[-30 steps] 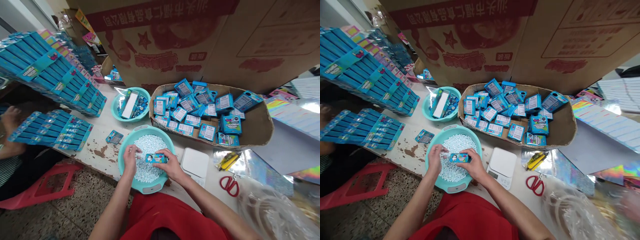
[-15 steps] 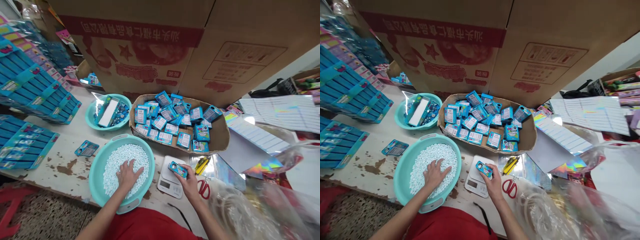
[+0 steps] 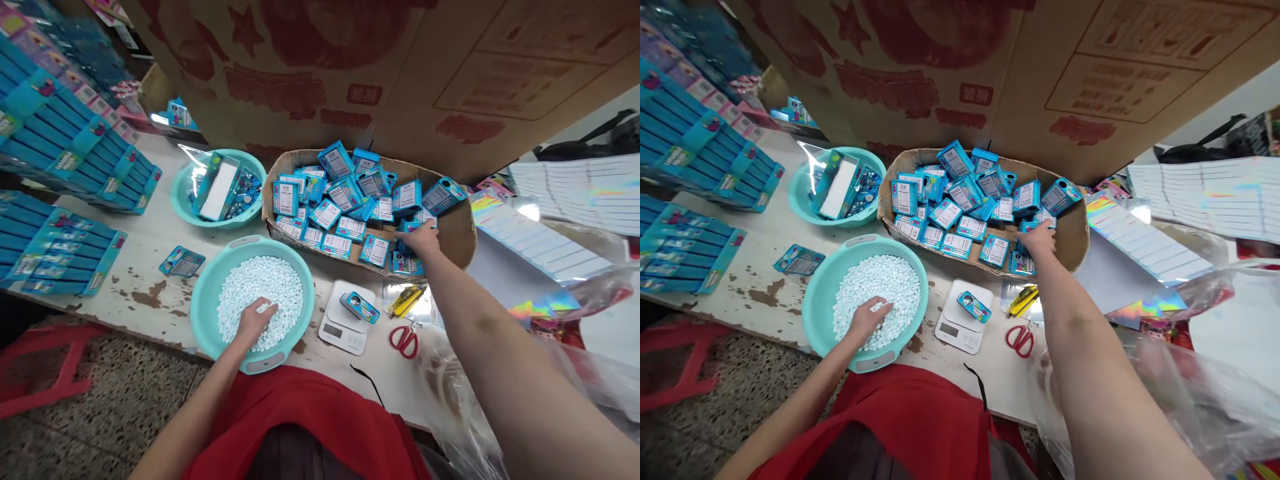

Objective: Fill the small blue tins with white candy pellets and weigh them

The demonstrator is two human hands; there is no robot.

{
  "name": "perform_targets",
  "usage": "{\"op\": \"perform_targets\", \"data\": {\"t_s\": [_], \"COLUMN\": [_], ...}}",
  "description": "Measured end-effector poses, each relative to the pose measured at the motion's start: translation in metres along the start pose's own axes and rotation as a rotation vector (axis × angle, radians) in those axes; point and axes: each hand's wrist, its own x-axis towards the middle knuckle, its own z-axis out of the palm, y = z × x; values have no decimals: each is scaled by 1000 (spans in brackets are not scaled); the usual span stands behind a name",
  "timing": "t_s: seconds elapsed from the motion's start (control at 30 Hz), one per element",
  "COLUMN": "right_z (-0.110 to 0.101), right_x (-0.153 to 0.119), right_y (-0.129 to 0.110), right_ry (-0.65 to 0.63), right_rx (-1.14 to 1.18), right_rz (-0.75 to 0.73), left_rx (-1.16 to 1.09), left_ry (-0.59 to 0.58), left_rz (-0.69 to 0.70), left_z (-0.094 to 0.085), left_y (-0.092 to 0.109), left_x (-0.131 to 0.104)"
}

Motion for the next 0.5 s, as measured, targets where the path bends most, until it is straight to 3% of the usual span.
{"op": "perform_targets", "data": {"t_s": [0.07, 0.1, 0.17, 0.23, 0.3, 0.37, 0.43, 0.5], "right_z": [-2, -9, -30, -51, -62, -55, -32, -2], "right_x": [-1, -6, -27, -66, -122, -181, -232, -265], "right_y": [4, 5, 6, 5, 3, 1, 0, -2], "right_ry": [3, 7, 20, -8, -252, -568, -829, -960], "right_rx": [-3, 52, 272, 548, 784, 912, 1052, 1166], "right_rz": [87, 52, -140, -373, -511, -492, -429, -297], "left_rx": [-397, -558, -788, -962, -1121, -1204, -1234, -1290], "left_ry": [-39, -57, -95, -124, -136, -137, -160, -197], "left_rz": [-115, -126, -111, -109, -182, -310, -406, -399], "left_z": [-11, -18, -31, -39, -39, -32, -25, -21], "left_y": [5, 8, 14, 19, 24, 27, 29, 31], "left_x": [-1, -3, -6, -7, -2, 5, 12, 15]}}
